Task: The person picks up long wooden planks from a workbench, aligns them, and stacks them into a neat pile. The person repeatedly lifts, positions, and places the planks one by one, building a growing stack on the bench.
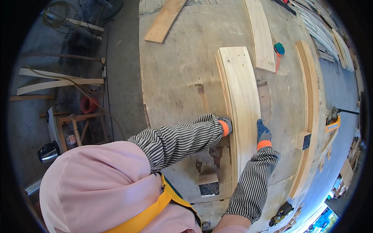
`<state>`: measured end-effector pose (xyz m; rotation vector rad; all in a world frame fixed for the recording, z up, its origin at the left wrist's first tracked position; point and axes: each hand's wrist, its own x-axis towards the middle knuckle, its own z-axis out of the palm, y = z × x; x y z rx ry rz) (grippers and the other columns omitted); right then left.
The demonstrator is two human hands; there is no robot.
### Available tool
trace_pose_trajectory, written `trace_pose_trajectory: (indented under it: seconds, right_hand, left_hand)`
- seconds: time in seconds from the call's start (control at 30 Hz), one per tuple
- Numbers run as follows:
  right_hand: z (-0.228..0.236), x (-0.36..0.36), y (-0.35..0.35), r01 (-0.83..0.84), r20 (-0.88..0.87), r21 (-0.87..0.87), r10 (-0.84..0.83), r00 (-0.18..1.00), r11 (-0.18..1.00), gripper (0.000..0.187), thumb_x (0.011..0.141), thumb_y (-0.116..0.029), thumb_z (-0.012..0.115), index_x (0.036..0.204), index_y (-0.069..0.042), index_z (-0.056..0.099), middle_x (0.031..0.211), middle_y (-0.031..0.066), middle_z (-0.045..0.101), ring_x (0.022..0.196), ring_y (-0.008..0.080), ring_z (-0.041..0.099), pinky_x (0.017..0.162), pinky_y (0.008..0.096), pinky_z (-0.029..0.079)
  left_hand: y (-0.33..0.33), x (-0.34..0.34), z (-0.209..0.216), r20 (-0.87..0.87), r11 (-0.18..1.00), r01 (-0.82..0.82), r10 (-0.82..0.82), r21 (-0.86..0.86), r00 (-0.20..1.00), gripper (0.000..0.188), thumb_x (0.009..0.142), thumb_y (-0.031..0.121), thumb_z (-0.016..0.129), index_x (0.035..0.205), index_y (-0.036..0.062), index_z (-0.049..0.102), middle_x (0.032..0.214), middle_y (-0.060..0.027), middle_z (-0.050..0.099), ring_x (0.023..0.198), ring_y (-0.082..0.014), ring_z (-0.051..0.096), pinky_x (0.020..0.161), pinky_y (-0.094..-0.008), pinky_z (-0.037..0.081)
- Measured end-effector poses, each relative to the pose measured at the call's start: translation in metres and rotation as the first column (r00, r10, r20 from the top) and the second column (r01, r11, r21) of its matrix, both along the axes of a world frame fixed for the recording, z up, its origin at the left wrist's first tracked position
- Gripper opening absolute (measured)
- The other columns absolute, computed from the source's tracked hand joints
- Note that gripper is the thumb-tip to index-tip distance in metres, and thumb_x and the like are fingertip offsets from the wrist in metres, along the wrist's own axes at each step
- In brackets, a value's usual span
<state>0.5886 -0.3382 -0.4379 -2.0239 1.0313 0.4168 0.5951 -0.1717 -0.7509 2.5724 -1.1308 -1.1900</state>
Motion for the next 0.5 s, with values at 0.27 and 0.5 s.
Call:
trace_pose_trajectory:
  seconds: [0.27, 0.5]
  right_hand:
    - [-0.026, -0.021, -0.035, -0.208, 0.016, -0.052, 0.209, 0.978, 0.977, 0.069, 0.093, -0.061, 0.05, 0.121, 0.0, 0.065, 0.117, 0.0225, 0.067, 0.115, 0.0316, 0.059, 0.098, 0.036, 0.044]
    - [-0.024, -0.022, -0.041, -0.134, -0.092, -0.062, 0.128, 0.988, 0.989, 0.076, 0.09, -0.066, 0.052, 0.122, 0.002, 0.065, 0.119, 0.0236, 0.066, 0.117, 0.0322, 0.057, 0.1, 0.0352, 0.043]
  left_hand:
    - [-0.02, -0.008, 0.041, -0.022, 0.996, 0.056, -0.054, 0.067, 0.998, 0.016, 0.084, 0.026, 0.062, 0.087, 0.0181, 0.075, 0.089, -0.0054, 0.073, 0.078, -0.0243, 0.069, 0.068, -0.0412, 0.054]
    - [-0.029, -0.004, 0.079, -0.106, 0.999, -0.038, 0.039, 0.011, 0.994, 0.022, 0.085, 0.026, 0.06, 0.097, 0.0124, 0.073, 0.094, -0.0094, 0.072, 0.085, -0.0285, 0.068, 0.076, -0.0428, 0.052]
